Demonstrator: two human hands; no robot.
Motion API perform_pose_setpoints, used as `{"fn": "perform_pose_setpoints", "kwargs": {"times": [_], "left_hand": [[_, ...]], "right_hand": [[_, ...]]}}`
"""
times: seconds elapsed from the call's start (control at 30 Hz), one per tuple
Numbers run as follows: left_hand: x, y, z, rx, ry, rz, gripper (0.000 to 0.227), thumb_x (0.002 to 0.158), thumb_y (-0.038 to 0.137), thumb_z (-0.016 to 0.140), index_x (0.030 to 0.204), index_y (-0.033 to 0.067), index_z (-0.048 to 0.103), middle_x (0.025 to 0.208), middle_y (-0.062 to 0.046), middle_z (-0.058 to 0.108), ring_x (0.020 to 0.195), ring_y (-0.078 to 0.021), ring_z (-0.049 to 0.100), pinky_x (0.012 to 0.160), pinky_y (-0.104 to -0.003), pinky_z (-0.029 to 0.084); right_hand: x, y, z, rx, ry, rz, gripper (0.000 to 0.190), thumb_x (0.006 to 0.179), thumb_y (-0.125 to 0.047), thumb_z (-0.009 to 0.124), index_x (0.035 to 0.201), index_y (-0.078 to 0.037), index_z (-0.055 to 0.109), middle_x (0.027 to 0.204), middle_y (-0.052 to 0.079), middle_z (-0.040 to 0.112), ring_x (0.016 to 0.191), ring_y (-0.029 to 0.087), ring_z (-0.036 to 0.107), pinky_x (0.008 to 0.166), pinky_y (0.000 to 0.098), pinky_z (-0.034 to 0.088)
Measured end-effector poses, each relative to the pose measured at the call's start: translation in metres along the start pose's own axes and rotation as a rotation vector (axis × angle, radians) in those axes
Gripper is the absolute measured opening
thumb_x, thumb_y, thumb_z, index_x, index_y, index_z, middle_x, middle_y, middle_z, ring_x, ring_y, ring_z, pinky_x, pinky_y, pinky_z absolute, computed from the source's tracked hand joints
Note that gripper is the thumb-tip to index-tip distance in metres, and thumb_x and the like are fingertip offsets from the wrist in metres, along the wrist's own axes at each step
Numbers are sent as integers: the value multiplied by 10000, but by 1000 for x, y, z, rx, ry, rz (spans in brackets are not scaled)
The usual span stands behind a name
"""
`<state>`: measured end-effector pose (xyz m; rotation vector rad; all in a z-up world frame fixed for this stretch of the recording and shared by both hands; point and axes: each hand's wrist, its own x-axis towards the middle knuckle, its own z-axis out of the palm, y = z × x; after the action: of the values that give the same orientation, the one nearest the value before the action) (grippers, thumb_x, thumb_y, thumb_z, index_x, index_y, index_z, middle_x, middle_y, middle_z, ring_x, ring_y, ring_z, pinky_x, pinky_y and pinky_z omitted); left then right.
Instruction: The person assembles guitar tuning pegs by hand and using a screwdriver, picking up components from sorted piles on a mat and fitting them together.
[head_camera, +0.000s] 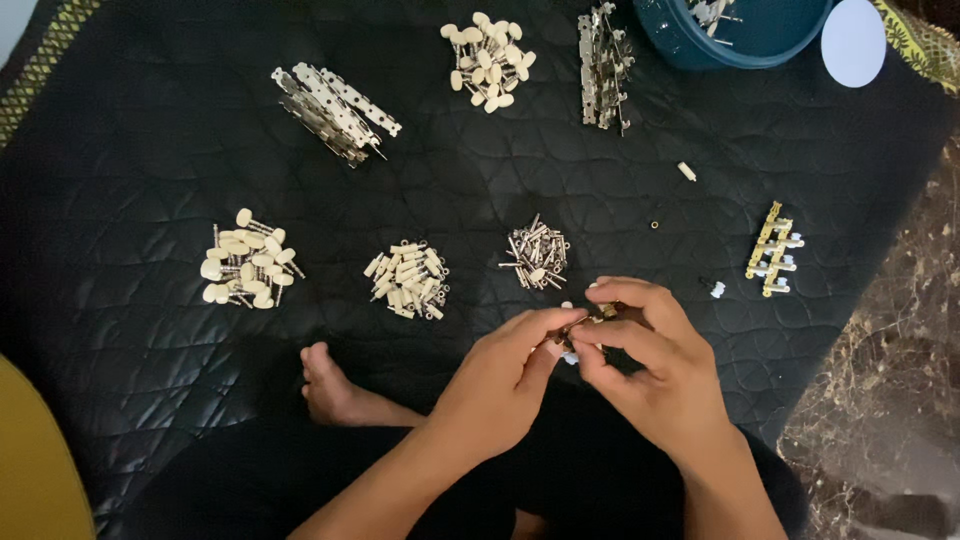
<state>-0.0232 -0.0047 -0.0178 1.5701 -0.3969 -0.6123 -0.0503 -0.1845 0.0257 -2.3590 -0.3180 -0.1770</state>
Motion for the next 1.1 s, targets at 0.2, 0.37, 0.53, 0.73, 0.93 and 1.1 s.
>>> {"fn": "perform_pose_setpoints", "kwargs": {"times": [0.2, 0.37, 0.53, 0.73, 0.93, 1.1], "left_hand": [[-4, 8, -2, -11, 48, -58, 363, 1028, 131, 458, 1353, 84, 613, 1265, -73, 726, 1128, -213, 701, 963, -337, 542], [-3, 5, -1, -21, 80, 4, 346, 1020, 82, 486, 1334, 73, 630, 1213, -80, 728, 1071, -204, 712, 929, -317, 554], [-4, 10, -3, -29, 56, -5, 342, 1012, 64, 482, 1316, 95, 637, 1191, -60, 718, 1061, -193, 692, 931, -307, 538], [-6, 6, -1, -51, 70, -75, 334, 1009, 118, 508, 1312, 108, 648, 1202, -64, 745, 1055, -175, 725, 924, -302, 555], [-6, 9, -3, -64, 35, -147, 361, 1023, 149, 477, 1345, 115, 636, 1190, -58, 747, 1024, -159, 736, 878, -292, 566], [-6, 1, 0, 10, 73, -17, 343, 1020, 106, 465, 1318, 76, 633, 1200, -74, 731, 1071, -208, 709, 935, -326, 544]], "right_hand": [[-1, -1, 0, -22, 10, -2, 173, 889, 34, 758, 1002, -78, 692, 1230, 164, 609, 1193, 313, 671, 899, 283, 660], [-4, -1, 0, -47, 10, 14, 200, 894, 5, 768, 1040, -106, 686, 1250, 149, 616, 1208, 312, 670, 929, 309, 620], [-1, -6, -1, -75, 9, 4, 117, 890, -4, 764, 961, -71, 698, 1178, 145, 626, 1190, 320, 665, 965, 328, 606], [1, -2, -5, -72, -43, -57, 185, 908, -18, 756, 1069, -78, 687, 1244, 173, 622, 1190, 342, 674, 1010, 395, 604], [-3, 2, -6, -13, -56, -35, 223, 922, -9, 737, 1112, -108, 673, 1286, 197, 604, 1220, 354, 677, 937, 324, 680], [0, -1, 0, -45, -23, -80, 192, 895, 11, 763, 1042, -67, 668, 1206, 180, 618, 1169, 374, 684, 1052, 449, 602]]}}
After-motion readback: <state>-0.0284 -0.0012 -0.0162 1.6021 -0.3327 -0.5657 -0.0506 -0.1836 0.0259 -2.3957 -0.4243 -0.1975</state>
